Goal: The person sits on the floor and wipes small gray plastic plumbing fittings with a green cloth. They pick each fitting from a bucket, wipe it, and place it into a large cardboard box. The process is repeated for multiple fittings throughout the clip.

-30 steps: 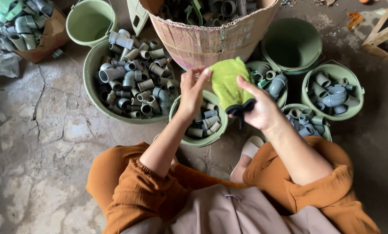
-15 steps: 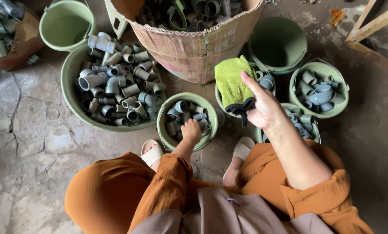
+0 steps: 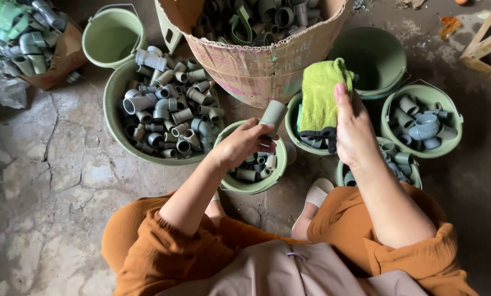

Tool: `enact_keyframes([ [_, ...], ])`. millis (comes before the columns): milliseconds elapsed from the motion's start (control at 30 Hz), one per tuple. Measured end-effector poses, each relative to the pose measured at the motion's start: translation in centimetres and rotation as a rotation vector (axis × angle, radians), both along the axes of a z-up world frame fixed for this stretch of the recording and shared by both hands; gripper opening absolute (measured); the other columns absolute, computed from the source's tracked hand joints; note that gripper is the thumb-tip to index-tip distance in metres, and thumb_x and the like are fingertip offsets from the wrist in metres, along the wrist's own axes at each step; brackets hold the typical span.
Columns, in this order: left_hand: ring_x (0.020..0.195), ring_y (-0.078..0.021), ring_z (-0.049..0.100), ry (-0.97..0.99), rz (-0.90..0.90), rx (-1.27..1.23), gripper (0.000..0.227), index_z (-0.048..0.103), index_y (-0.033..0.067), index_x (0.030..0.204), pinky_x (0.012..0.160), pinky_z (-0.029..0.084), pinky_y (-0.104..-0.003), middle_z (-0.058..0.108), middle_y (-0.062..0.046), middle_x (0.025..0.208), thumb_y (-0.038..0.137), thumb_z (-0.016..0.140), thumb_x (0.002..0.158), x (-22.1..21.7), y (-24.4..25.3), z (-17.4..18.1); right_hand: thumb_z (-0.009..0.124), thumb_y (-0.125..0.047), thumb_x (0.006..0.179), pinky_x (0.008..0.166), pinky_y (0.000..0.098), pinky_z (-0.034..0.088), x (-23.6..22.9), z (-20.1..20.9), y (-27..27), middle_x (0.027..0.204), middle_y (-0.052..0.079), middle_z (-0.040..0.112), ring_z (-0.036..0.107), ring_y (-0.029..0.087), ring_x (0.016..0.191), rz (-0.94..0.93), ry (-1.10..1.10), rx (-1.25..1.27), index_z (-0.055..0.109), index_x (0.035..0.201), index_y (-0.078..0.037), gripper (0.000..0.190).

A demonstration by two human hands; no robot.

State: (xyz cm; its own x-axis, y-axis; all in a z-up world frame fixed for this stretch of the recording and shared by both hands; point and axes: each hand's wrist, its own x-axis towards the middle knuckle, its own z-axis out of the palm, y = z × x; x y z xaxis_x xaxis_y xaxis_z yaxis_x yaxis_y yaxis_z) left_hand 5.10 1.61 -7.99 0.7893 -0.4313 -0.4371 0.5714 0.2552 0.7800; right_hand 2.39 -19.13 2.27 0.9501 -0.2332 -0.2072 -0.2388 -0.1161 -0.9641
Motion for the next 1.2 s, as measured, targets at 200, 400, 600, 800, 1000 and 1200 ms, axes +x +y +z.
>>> enact_keyframes([
  [200,0.083,-0.0271,0.065,-0.130,0.065,-0.122,0.070,0.028,-0.0058,0.151,0.084,0.061,-0.048,0.048,-0.016,0.103,0.013,0.064,0.094,-2.9,0.5,4.2,0.047,-0.029,0.111,0.117,0.0588,0.035,-2.6,-2.1,2.0,0.150,0.031,0.040,0.043,0.051,0.138,0.226,-0.722,-0.476,0.025,0.161,-0.002,0.061],
  [400,0.093,-0.0263,0.063,-0.324,0.034,0.000,0.063,0.038,-0.0028,0.149,0.092,0.055,-0.048,0.054,-0.019,0.110,0.016,0.062,0.094,-4.2,0.9,5.4,0.049,-0.042,0.106,0.110,0.0622,0.045,-4.0,-1.4,5.0,0.158,0.024,0.031,0.044,0.052,0.141,0.345,-0.840,-0.757,0.046,0.154,-0.033,0.048],
  [600,0.105,-0.0253,0.060,-0.567,-0.020,0.165,0.058,0.049,0.0008,0.147,0.101,0.048,-0.048,0.061,-0.022,0.118,0.021,0.059,0.093,-4.4,1.0,7.5,0.052,-0.022,0.108,0.112,0.0600,0.045,-3.7,1.0,6.1,0.157,0.025,0.032,0.048,0.050,0.139,0.275,-0.799,-0.529,0.048,0.152,-0.025,0.045],
  [800,0.103,-0.0335,0.052,-0.617,0.057,0.161,0.072,0.024,-0.0066,0.157,0.099,0.043,-0.052,0.050,-0.028,0.110,0.036,0.041,0.102,-6.3,-0.1,12.2,0.039,-0.025,0.114,0.117,0.0579,0.036,-2.9,1.3,6.6,0.152,0.020,0.038,0.043,0.041,0.143,0.236,-0.700,-0.235,0.035,0.159,-0.020,0.046],
  [1000,0.141,-0.0403,0.037,-0.846,0.243,0.221,0.052,0.029,-0.0059,0.154,0.120,0.023,-0.060,0.042,-0.031,0.148,0.022,0.027,0.111,-6.7,-0.5,9.8,0.051,-0.028,0.108,0.115,0.0550,0.039,-5.8,1.3,9.5,0.148,0.022,0.035,0.045,0.045,0.138,0.110,-0.769,-0.708,0.050,0.153,-0.021,0.046],
  [1200,0.127,-0.0244,0.046,-0.828,0.218,0.184,0.047,0.041,0.0044,0.152,0.116,0.031,-0.052,0.055,-0.017,0.132,0.027,0.031,0.111,-7.1,-1.5,11.3,0.037,-0.026,0.114,0.116,0.0536,0.038,-3.5,3.6,8.0,0.146,0.025,0.041,0.047,0.038,0.138,0.111,-0.708,-0.178,0.043,0.154,-0.018,0.042],
])
